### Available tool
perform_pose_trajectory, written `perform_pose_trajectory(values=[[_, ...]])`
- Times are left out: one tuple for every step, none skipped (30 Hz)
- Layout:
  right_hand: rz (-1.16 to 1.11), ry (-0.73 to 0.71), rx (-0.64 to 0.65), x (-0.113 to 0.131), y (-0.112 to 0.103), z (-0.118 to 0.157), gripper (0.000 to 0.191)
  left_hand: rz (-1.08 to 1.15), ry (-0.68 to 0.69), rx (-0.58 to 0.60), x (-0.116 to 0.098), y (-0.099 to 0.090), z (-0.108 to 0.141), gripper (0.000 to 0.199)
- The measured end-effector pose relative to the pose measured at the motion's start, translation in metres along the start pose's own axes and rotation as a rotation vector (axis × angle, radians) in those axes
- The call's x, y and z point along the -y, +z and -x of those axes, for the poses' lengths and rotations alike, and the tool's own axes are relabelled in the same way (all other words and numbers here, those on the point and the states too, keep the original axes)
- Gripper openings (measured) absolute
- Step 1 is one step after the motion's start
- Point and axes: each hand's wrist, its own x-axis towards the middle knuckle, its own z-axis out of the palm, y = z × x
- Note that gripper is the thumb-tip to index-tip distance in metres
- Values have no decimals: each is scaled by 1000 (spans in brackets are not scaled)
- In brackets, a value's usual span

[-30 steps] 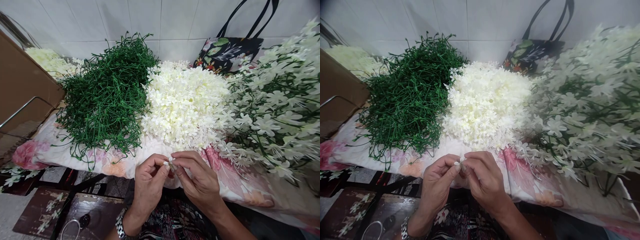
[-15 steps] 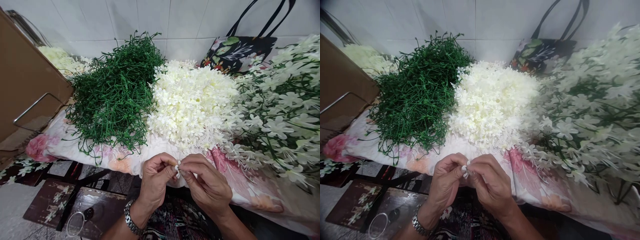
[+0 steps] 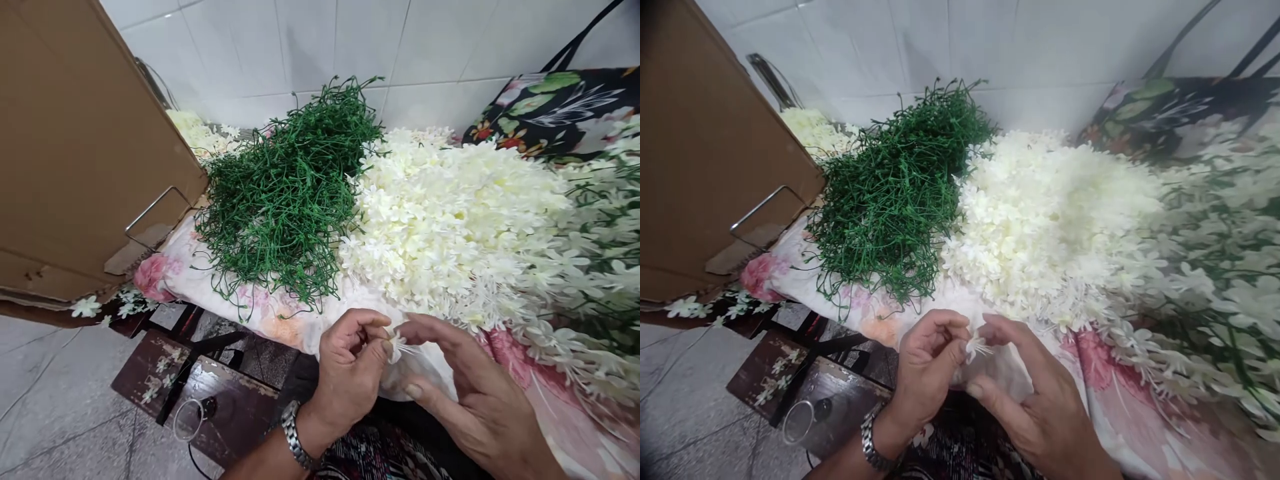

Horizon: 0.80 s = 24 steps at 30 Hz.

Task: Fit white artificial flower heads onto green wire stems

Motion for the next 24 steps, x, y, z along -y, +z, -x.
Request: perform_pose_trajectory(values=[[13,-12,16,0,0,-1,27,-53,37,3,0,-1,1,14],[22,-24,38,0,-1,-1,21,-102,71,8,1,-1,3,15],[31,-28,64,1,-2,-2,16,-146,105,14,2,-1,4,16],[41,-24,89,2,-2,-2,13,-186,141,19,3,0,5,16],[49,-11,109,3,-3,-2,12,-220,171,24,4,1,5,17],[57,3,119,3,-4,-2,12,-248,195,32,4,1,5,16],[59,15,124,4,-4,-1,12,-273,212,46,4,1,6,15],[56,17,121,4,-5,-1,11,-302,228,63,3,1,6,14],[53,20,121,3,-5,0,11,-342,252,81,2,0,7,14],[52,24,117,2,-5,1,11,-397,296,96,0,-3,8,15],[56,29,110,1,-6,2,10,-471,370,96,-2,-7,9,17],[63,28,105,-1,-6,3,10,-564,470,75,-5,-12,10,20],[73,25,98,-4,-7,3,9,-670,592,35,-7,-19,11,23],[90,23,82,-6,-7,4,8,-787,722,-58,-8,-26,11,26],[111,26,65,-9,-8,4,7,-913,815,-164,-9,-34,11,25],[135,27,45,-11,-8,5,7,-1025,855,-269,-10,-41,9,22],[159,30,30,-13,-8,4,7,-1148,826,-363,-10,-48,5,18],[179,27,16,-15,-8,4,7,-1262,793,-425,-9,-53,1,13],[195,20,7,-15,-8,4,7,-1347,754,-459,-9,-57,-3,11],[204,4,4,-16,-8,3,8,-1403,720,-483,-8,-60,-7,9],[210,-15,8,-16,-8,3,8,-1440,704,-496,-8,-62,-11,7],[216,-33,10,-16,-7,2,9,-1458,699,-504,-8,-64,-13,11],[222,-47,17,-16,-7,2,9,-1463,706,-510,-9,-66,-15,15],[229,-59,14,-16,-6,2,10,-1456,723,-511,-10,-67,-15,19]])
